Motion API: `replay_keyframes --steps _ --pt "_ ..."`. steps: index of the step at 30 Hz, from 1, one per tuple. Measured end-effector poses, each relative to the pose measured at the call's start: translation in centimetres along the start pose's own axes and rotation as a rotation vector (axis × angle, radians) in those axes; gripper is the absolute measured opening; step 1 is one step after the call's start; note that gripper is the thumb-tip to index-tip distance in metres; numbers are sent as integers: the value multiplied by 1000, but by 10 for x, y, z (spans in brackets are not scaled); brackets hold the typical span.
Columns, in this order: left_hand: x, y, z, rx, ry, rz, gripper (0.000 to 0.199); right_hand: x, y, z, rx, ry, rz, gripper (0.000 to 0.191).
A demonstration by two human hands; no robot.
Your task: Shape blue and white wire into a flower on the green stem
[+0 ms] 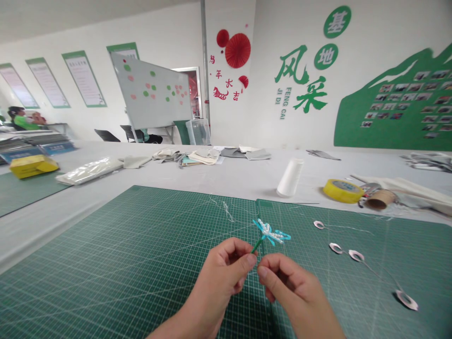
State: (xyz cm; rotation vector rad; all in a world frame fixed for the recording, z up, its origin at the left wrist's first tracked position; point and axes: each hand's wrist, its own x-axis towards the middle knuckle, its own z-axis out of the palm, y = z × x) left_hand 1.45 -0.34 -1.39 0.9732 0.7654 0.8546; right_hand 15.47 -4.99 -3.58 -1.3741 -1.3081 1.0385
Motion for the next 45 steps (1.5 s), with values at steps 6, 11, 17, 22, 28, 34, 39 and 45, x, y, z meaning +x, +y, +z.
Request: replay_keyframes --steps 6,11,17,22,28,34,39,45 --pt "1 -1 -1 27 4 -4 21 2 1 0 -12 0 -6 25" --pt "2 -4 -2 22 -10 0 17 1 -2 2 6 22 4 23" --pt "3 -3 -3 53 14 6 17 -2 -5 6 85 90 -10 23" --pt "3 -2 -5 65 30 32 16 -2 -3 2 89 37 8 26" --pt "2 0 -8 46 69 83 16 0 -2 -2 148 136 -1 24" --pt "4 3 -12 40 103 97 19 13 8 -20 112 245 41 23" --pt "5 -1 -10 111 95 96 19 12 8 -21 206 317 80 36" --pt "5 -11 -4 216 76 71 17 -1 -2 8 332 51 8 37"
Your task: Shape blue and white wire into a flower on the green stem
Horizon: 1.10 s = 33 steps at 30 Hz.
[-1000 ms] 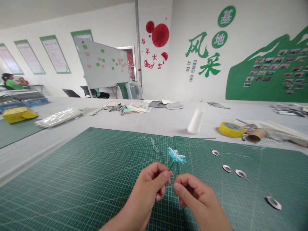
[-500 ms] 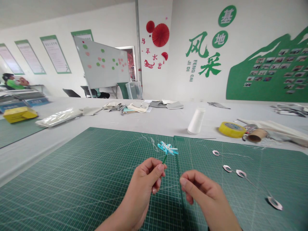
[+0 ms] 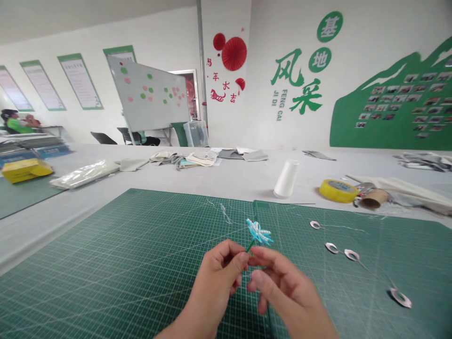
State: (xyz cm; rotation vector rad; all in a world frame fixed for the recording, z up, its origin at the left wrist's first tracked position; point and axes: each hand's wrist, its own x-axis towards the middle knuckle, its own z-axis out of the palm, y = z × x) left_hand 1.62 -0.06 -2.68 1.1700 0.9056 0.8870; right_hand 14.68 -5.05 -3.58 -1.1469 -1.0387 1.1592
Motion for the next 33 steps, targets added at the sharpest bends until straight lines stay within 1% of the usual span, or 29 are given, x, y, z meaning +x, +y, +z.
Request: replay_keyframes --steps 3,6,10,15,21,28,33 --pt "1 -4 2 30 -15 -6 18 1 4 2 -55 9 -12 23" --pt "2 -5 2 32 -23 -18 16 4 5 -4 -172 -3 -4 15" --pt "1 -4 3 -19 -39 -28 17 4 4 -10 -261 1 -39 17" --pt "0 -4 4 -46 -42 -28 16 2 5 -11 -313 -19 -35 19" --pt "-1 1 5 -95 -51 -33 13 3 4 -11 -321 -27 -38 21" --pt "-4 4 4 -111 -29 -29 13 4 3 -12 -313 -37 -20 22" --pt "-4 4 2 -120 -73 0 13 3 2 -12 -309 -43 -29 23"
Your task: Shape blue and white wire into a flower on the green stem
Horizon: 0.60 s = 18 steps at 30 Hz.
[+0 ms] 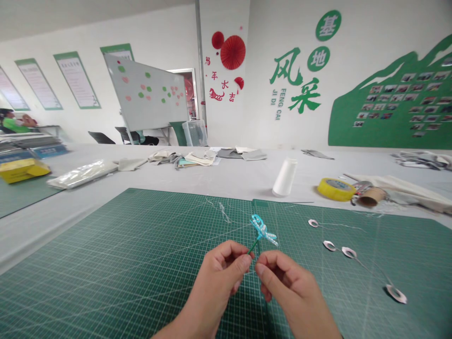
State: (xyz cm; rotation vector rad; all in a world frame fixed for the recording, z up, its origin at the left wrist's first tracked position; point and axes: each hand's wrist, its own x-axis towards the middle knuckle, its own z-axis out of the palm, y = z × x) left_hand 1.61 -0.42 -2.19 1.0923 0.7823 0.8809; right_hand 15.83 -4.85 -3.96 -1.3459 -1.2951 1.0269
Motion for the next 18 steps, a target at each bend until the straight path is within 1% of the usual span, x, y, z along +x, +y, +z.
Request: replay_keyframes --steps 7,10,15,18 --pt "0 5 2 5 10 -25 14 0 -3 1 20 6 7 21" --pt "0 5 2 7 8 -23 16 -1 -4 2 20 5 4 23" --pt "0 4 1 14 17 -58 17 -2 -5 1 21 2 4 23" --pt "1 3 1 33 35 -49 17 -3 -5 2 40 -4 6 23"
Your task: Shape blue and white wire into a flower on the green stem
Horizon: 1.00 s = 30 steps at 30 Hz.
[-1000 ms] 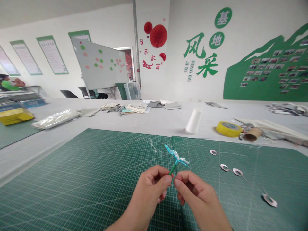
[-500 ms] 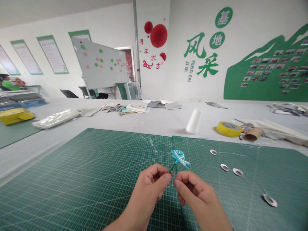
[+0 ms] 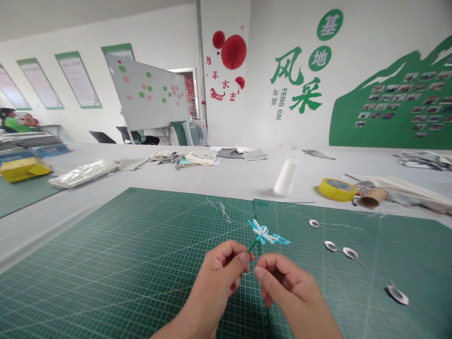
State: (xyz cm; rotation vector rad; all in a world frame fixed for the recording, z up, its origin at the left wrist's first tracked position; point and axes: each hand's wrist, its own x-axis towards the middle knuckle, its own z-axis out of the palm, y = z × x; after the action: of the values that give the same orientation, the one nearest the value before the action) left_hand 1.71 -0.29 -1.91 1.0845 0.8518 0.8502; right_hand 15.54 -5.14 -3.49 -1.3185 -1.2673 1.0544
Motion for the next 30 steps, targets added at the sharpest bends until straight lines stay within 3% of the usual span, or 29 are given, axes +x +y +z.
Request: replay_keyframes --steps 9,15,21,26,30 --pt "0 0 -1 35 4 -20 19 0 -1 1 81 -10 2 26" --pt "-1 2 0 38 19 -8 21 -2 -5 6 124 97 3 25" --pt "-2 3 0 -9 20 10 22 0 -6 5 127 73 7 25" --pt "-1 4 -2 -27 2 12 20 0 -5 3 137 135 5 28" --pt "-4 6 -1 -35 -3 14 16 1 -3 -1 104 69 7 30"
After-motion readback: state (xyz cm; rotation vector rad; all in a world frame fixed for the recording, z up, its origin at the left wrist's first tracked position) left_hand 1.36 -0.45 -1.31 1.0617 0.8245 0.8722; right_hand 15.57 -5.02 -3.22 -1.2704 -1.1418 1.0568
